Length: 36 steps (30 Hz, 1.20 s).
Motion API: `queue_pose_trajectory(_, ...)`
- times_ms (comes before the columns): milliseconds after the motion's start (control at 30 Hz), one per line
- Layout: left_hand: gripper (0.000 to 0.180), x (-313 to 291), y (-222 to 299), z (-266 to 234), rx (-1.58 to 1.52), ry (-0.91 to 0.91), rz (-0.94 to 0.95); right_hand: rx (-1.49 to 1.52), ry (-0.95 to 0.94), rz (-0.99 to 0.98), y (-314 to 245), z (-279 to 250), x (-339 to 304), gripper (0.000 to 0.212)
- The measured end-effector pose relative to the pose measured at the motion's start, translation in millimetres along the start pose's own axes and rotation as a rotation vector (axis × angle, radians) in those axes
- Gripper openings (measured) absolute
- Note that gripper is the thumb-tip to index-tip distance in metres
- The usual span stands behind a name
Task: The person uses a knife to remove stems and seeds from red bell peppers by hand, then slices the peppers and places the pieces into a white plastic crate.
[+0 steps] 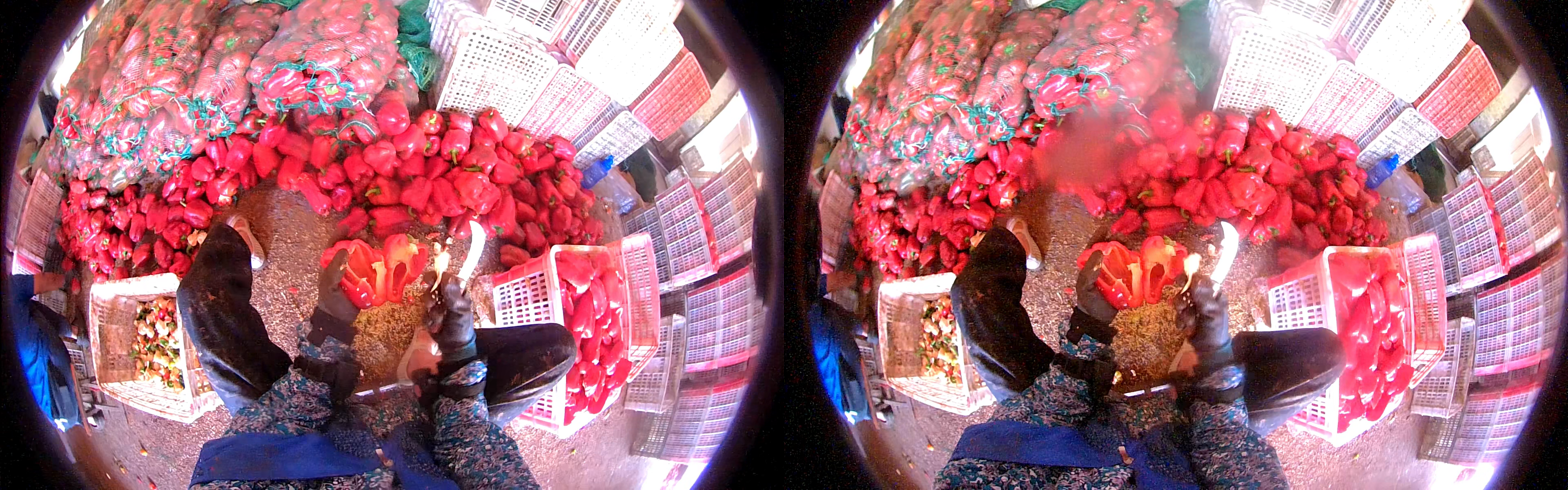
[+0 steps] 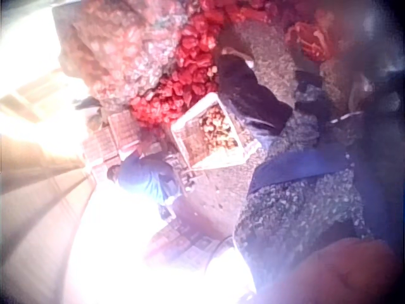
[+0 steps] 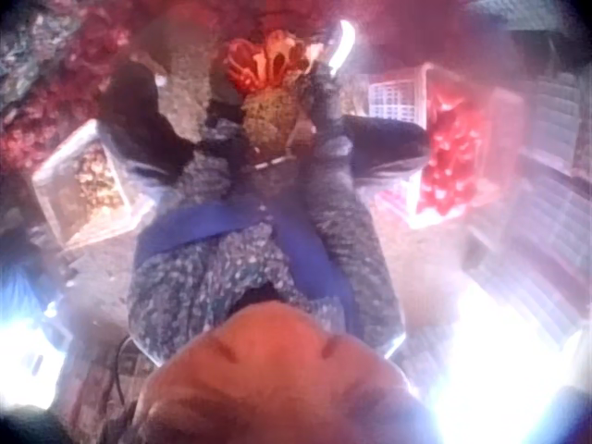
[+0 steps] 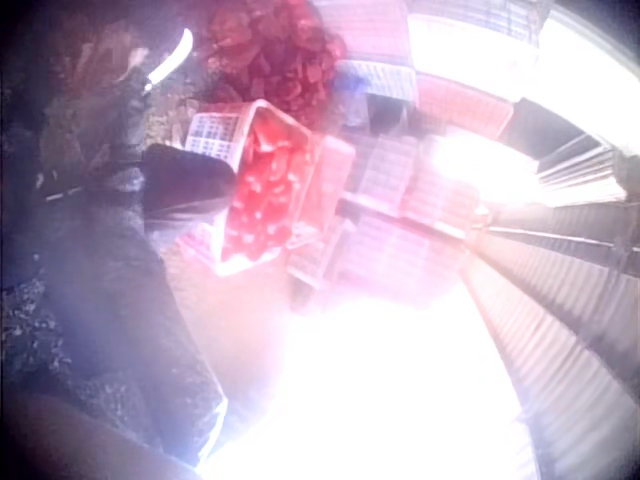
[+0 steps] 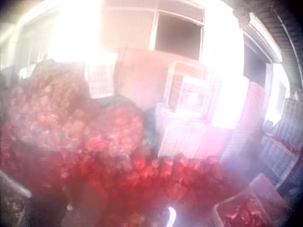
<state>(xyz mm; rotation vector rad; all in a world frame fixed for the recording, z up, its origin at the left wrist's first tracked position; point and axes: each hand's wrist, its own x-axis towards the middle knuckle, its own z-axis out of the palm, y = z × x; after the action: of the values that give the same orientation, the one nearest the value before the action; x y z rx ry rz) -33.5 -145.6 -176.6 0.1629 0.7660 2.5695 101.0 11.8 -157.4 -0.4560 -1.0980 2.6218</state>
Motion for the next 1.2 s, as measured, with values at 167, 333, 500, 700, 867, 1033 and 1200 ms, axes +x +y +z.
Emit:
queue_pose_trajectory(167, 0.059, 3, 7, 11, 0.210, -0.148, -0.017, -0.269, 0.044, 0.013, -1, 12, 4, 0.048)
queue_pose_trajectory(333, 0.078, -10, 10, 34, 0.552, -0.437, 0.020, 0.169, 0.107, 0.177, 6, -11, 12, 0.056)
queue_pose_trajectory(500, 0.090, -20, 21, 53, 0.927, -0.808, -0.071, 0.356, 0.004, 0.065, -4, -21, 0, 0.055)
queue_pose_trajectory(700, 0.059, -36, -14, 28, 0.576, -0.424, -0.087, 0.086, -0.015, 0.038, 6, -29, 0, 0.035)
queue_pose_trajectory(867, 0.055, -6, 12, -29, 0.599, -0.465, -0.400, -0.431, -0.167, 0.392, 25, 5, -6, 0.022)
queue_pose_trajectory(1033, 0.047, -10, 23, -11, 0.785, -0.530, -0.320, -0.462, -0.192, 0.471, 24, 27, -10, 0.012)
queue_pose_trajectory(1200, 0.046, -9, -1, -38, 0.773, -0.371, -0.336, -0.394, -0.154, 0.436, 53, 7, -1, 0.015)
